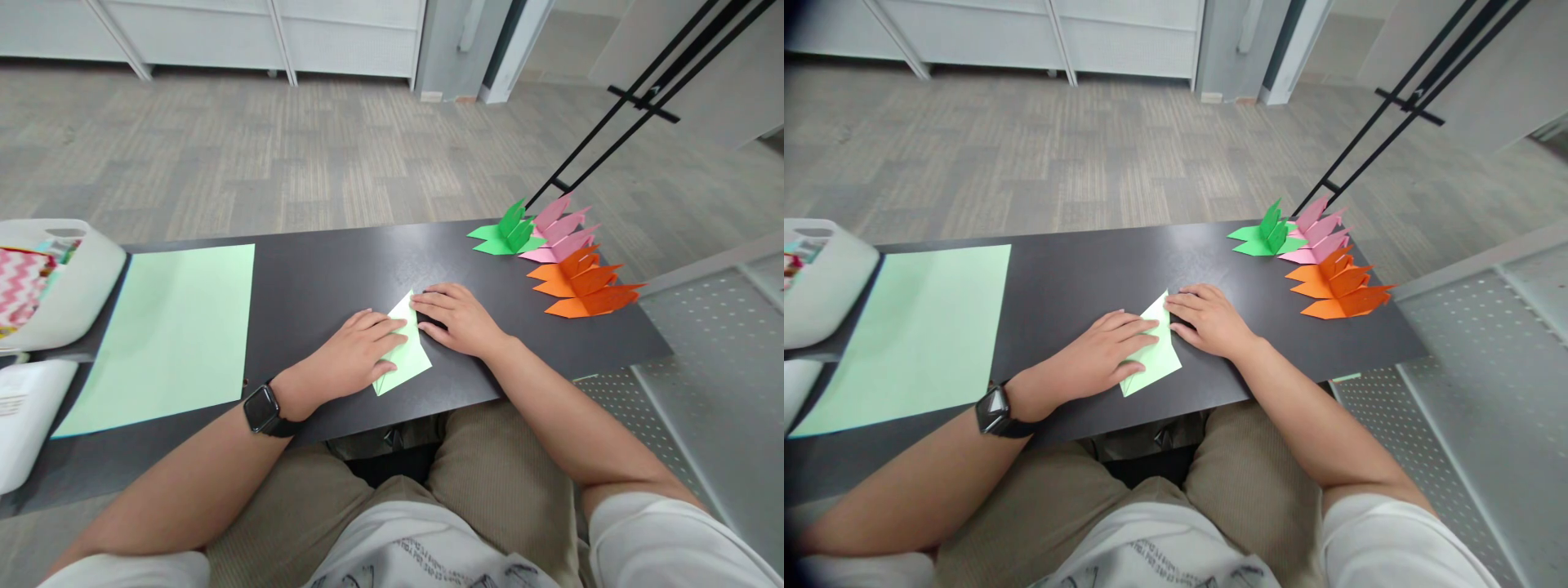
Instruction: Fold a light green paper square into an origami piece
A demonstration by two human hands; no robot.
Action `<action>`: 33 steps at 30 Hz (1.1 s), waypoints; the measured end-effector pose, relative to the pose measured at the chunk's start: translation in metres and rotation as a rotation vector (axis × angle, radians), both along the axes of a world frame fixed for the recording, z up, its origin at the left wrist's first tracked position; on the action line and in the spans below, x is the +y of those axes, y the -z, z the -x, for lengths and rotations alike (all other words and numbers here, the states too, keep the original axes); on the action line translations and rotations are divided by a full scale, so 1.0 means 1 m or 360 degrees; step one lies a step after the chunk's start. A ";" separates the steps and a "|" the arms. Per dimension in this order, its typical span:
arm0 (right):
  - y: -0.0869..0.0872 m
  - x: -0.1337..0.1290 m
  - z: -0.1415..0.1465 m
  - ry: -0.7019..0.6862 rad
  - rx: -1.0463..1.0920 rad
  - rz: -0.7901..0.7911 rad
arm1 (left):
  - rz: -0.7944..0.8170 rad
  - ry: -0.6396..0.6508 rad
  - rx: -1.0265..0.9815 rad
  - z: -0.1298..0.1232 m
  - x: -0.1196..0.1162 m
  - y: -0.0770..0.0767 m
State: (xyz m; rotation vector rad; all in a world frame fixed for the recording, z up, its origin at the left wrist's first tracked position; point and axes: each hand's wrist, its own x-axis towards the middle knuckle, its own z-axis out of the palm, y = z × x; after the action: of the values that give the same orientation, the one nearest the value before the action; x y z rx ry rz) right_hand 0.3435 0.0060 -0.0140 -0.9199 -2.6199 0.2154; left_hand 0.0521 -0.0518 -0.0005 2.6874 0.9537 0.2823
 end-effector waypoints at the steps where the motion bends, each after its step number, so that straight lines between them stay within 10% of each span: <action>1: 0.000 0.001 0.000 0.0021 -0.0005 0.0000 | 0.0004 0.0001 -0.0009 0.000 0.000 0.000; 33: -0.002 0.001 0.010 0.0487 -0.0086 -0.0065 | 0.0070 0.0004 -0.0050 0.001 0.004 -0.005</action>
State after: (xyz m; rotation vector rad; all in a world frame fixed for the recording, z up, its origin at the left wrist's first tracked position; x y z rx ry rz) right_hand 0.3333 0.0065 -0.0120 -1.3101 -2.4774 0.0587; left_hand 0.0513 -0.0475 0.0042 2.6363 0.9364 0.2982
